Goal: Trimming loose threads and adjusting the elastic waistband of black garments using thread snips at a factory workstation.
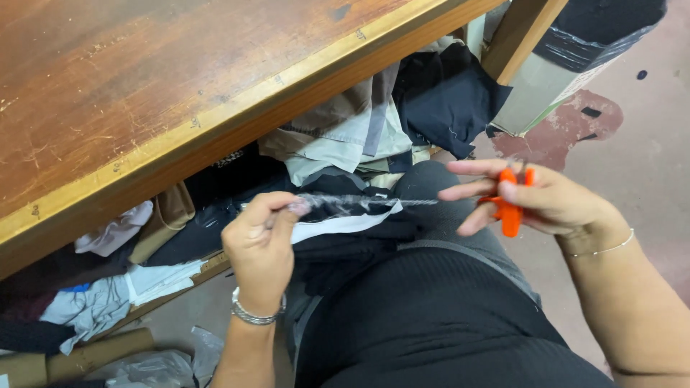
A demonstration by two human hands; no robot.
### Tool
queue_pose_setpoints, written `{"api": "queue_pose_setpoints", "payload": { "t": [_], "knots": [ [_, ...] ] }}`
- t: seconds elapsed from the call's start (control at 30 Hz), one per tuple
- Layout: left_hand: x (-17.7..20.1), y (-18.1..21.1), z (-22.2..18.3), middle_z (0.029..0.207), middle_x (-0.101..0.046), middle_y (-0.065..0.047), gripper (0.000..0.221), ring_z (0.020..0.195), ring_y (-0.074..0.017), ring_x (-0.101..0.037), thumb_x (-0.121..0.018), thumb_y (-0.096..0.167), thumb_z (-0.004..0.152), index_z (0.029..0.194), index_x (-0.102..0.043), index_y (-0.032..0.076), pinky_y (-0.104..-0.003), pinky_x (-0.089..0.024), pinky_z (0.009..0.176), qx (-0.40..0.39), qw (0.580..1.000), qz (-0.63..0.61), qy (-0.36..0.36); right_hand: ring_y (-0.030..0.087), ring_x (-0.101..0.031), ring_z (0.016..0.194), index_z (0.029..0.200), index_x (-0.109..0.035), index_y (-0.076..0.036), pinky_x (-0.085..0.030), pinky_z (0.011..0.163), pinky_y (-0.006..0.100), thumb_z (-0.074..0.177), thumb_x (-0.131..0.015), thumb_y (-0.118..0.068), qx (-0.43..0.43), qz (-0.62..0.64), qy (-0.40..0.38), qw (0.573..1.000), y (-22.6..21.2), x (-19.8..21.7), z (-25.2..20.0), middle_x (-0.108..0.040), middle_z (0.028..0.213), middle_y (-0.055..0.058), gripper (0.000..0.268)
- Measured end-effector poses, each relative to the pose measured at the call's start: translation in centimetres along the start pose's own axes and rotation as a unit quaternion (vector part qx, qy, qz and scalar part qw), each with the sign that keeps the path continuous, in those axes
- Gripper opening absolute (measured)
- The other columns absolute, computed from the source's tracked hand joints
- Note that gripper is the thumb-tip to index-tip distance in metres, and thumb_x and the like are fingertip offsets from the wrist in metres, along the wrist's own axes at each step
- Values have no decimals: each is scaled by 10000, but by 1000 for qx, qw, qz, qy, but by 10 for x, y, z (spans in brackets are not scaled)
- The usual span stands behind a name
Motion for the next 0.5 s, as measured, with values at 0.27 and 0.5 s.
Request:
{"api": "queue_pose_setpoints", "payload": {
  "t": [0.27, 0.5],
  "knots": [
    [-23, 2, -5, 805, -759, -39, 14, 688, -96, -696, -749, 46, 916, 921, -758, 38, -196, -560, 613, 38, 997, -71, -21, 331, -801, 874, 1358, -601, 43, -668, 824, 403, 985, -561, -109, 30, -149, 212, 965, -1, 5, -3, -745, 1211, 215, 404],
    [-61, 35, 2, 818, -777, -65, 52, 810, -112, -733, -747, 72, 915, 961, -750, 47, -239, -585, 693, 28, 973, -202, -105, 188, -685, 1052, 1227, -650, -172, -487, 931, 364, 829, -790, -210, 17, -463, 164, 871, 13, -57, 51, -749, 1098, 11, 423]
  ]
}}
Point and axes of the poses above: each hand's wrist, its own z-axis towards the middle knuckle, its own x-axis out of the back of the hand, y = z × x, the point moved 5 cm from there along z, towards the middle knuckle
